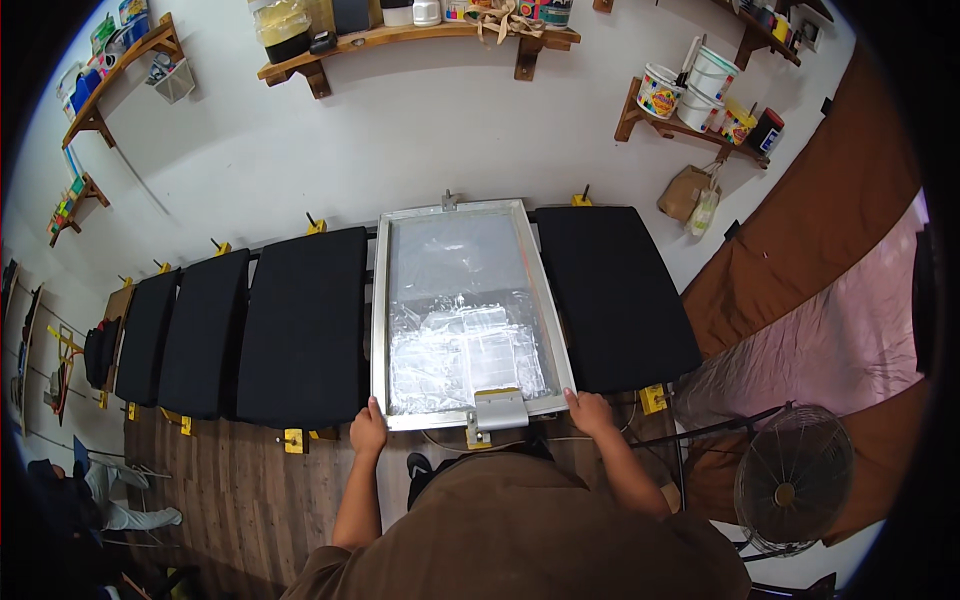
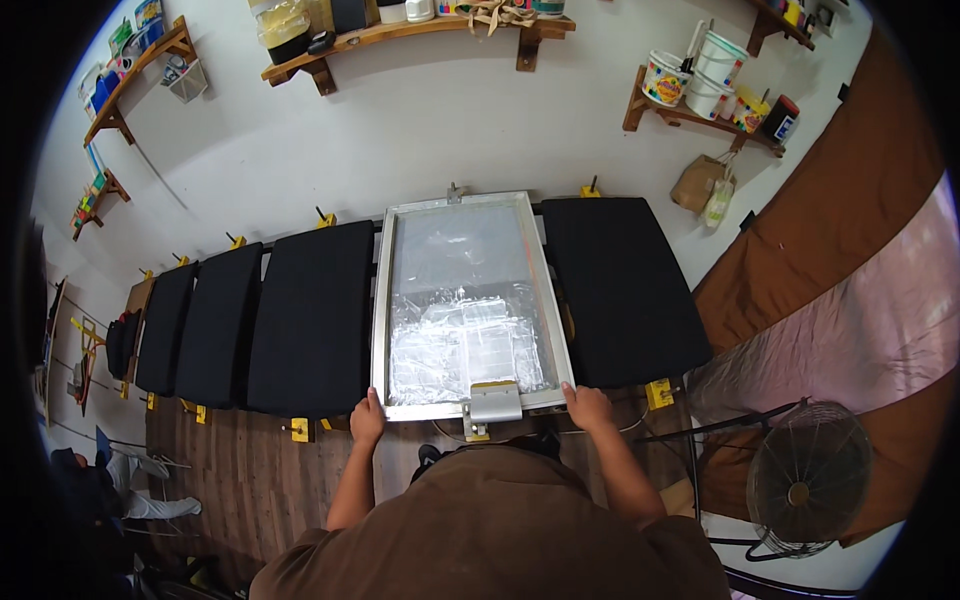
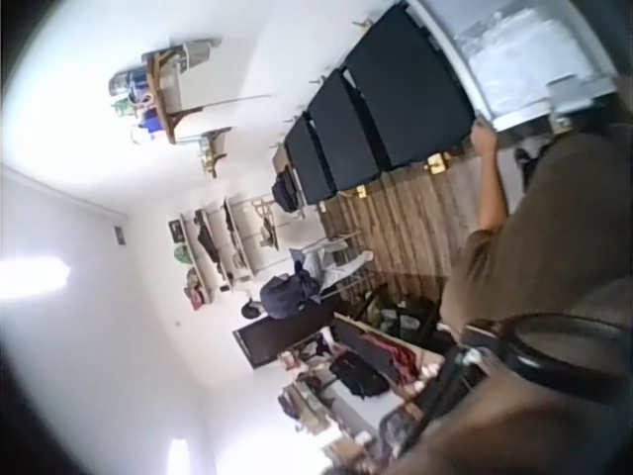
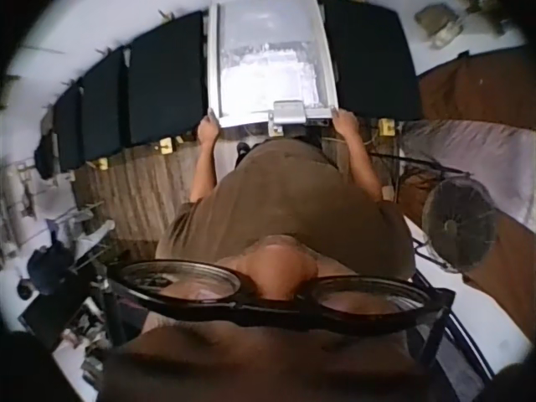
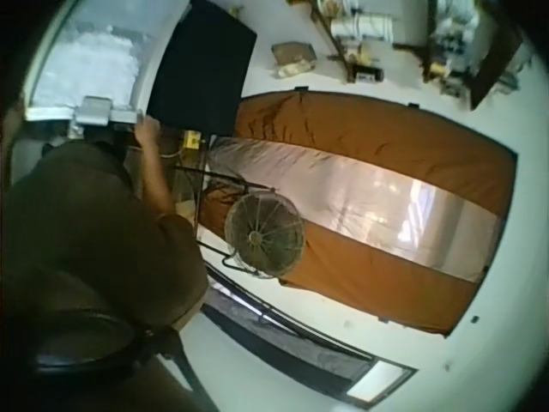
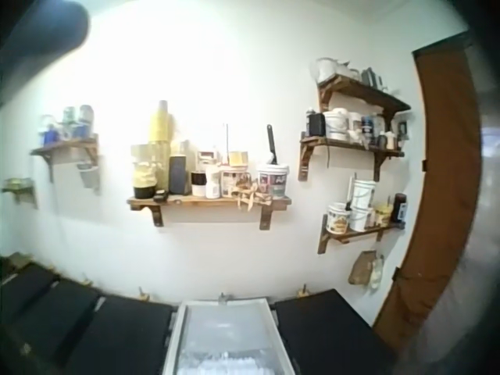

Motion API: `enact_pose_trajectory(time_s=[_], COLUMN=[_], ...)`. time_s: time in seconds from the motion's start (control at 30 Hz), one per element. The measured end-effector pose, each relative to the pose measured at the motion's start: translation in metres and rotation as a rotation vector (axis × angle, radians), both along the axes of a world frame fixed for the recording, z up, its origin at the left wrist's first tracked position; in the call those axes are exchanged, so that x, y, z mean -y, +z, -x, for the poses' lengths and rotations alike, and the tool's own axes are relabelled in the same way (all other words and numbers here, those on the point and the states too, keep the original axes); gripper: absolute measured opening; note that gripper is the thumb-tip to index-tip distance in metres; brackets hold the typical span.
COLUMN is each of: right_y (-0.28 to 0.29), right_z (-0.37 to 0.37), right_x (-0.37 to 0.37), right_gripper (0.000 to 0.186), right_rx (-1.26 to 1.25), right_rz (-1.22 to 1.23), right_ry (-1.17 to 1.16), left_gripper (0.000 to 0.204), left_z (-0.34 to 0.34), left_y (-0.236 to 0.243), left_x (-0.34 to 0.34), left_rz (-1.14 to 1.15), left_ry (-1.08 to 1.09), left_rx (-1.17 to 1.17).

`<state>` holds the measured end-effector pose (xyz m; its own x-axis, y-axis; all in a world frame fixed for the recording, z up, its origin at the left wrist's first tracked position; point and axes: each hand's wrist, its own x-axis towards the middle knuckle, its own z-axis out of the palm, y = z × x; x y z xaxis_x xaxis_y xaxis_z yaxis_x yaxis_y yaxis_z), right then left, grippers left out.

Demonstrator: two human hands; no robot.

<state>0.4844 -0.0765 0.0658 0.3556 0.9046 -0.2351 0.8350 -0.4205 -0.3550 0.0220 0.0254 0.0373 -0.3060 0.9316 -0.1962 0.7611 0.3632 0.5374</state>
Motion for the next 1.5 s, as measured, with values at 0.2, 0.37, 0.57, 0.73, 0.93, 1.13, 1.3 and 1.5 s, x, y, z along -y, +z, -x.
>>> enact_pose_trajectory(time_s=[0.2, 0.37, 0.57, 0.73, 0.93, 1.13, 1.3, 1.5], right_y=[-0.004, 0.079, 0.068, 0.075, 0.060, 0.051, 0.059, 0.063], right_z=[0.009, 0.048, 0.100, 0.104, 0.103, 0.113, 0.072, 0.023], right_x=[-0.004, -0.008, -0.021, -0.065, -0.102, -0.086, -0.098, -0.128], right_gripper=[0.052, 0.043, 0.051, 0.038, 0.020, 0.021, 0.030, 0.034], right_rx=[0.129, 0.171, -0.103, -0.075, -0.003, 0.087, -0.115, -0.687], right_rz=[0.058, -0.429, -0.420, -0.121, -0.118, -0.127, -0.270, -0.156], right_ry=[-0.085, 0.033, 0.791, 0.844, 0.658, 0.613, 0.358, -0.239], left_gripper=[0.063, 0.041, 0.061, 0.057, 0.036, 0.025, 0.060, 0.063], left_z=[-0.001, -0.031, -0.116, -0.161, -0.202, -0.179, -0.141, -0.040], left_y=[-0.004, 0.042, 0.094, 0.098, 0.075, 0.058, 0.118, 0.068], left_x=[-0.001, 0.017, 0.026, 0.015, -0.027, -0.011, 0.007, 0.003], left_rz=[0.050, -0.141, -0.219, -0.456, -0.222, -0.296, -0.597, -0.553], left_ry=[-0.074, -0.143, -0.753, -1.036, -1.077, -1.069, -0.668, -0.216], left_rx=[-0.115, -0.617, -0.176, -0.330, -0.258, -0.215, -0.029, -0.219])
